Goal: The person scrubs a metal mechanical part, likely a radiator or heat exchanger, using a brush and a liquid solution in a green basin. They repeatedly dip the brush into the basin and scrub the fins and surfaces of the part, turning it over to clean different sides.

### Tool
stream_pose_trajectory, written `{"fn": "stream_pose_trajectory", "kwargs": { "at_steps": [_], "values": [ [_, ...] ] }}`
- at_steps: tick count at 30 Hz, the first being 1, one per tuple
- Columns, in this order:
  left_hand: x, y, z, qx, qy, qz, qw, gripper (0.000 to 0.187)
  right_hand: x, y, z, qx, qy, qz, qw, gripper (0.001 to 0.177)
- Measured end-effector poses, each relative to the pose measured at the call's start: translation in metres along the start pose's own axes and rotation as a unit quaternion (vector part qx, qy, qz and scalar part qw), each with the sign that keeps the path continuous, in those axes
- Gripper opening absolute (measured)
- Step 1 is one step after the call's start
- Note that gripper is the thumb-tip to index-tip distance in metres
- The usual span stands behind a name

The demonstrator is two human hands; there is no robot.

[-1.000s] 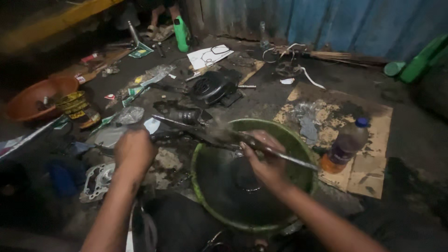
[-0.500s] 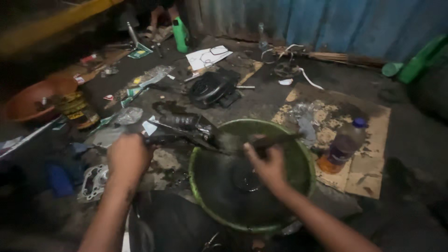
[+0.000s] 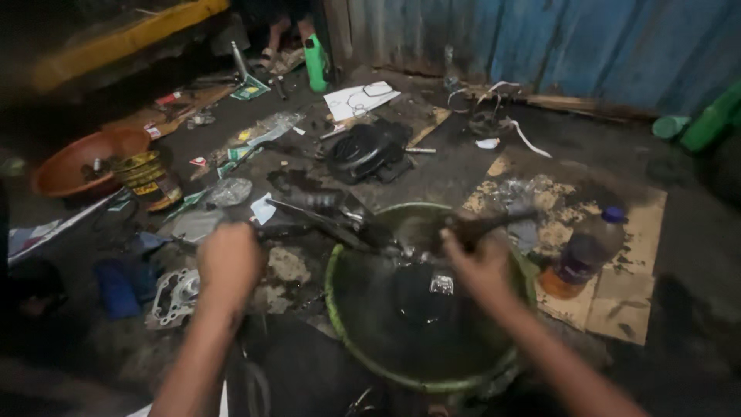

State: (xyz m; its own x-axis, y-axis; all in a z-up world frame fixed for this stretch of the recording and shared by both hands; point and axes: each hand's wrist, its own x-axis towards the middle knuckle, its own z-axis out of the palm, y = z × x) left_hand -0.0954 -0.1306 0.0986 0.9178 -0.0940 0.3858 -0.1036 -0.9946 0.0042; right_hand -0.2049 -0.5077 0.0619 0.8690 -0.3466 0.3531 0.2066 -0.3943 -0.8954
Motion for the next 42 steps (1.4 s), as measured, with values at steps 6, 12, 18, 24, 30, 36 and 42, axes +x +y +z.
{"fn": "stream_pose_trajectory", "kwargs": {
  "at_steps": [6,12,18,24,30,36,42],
  "values": [
    [-0.009,-0.015,-0.005,-0.041,0.007,-0.026,0.999,0.034,0.013,0.038,-0.038,-0.002,0.1,-0.007,0.995,0.025],
    [-0.014,-0.028,-0.014,-0.049,-0.047,-0.085,0.994,0.046,-0.023,0.077,0.022,-0.073,-0.019,-0.333,0.94,0.032],
    [-0.027,-0.041,-0.028,-0.049,-0.044,-0.086,0.994,0.045,0.013,0.098,0.003,0.016,0.078,0.238,0.968,0.032],
    [-0.032,-0.04,-0.037,-0.06,-0.064,-0.094,0.992,0.047,-0.015,0.088,0.04,0.164,0.016,-0.046,0.985,0.039],
    [-0.035,-0.038,-0.047,-0.064,-0.059,-0.094,0.992,0.045,0.011,0.094,-0.002,0.033,0.123,0.244,0.961,0.041],
    [-0.037,-0.037,-0.041,-0.058,-0.062,-0.09,0.992,0.04,-0.011,0.109,0.037,0.238,0.092,0.12,0.959,0.039],
    [-0.041,-0.045,-0.036,-0.061,-0.048,-0.083,0.994,0.038,0.026,0.215,0.037,-0.071,0.082,0.177,0.978,0.044]
  ]
}}
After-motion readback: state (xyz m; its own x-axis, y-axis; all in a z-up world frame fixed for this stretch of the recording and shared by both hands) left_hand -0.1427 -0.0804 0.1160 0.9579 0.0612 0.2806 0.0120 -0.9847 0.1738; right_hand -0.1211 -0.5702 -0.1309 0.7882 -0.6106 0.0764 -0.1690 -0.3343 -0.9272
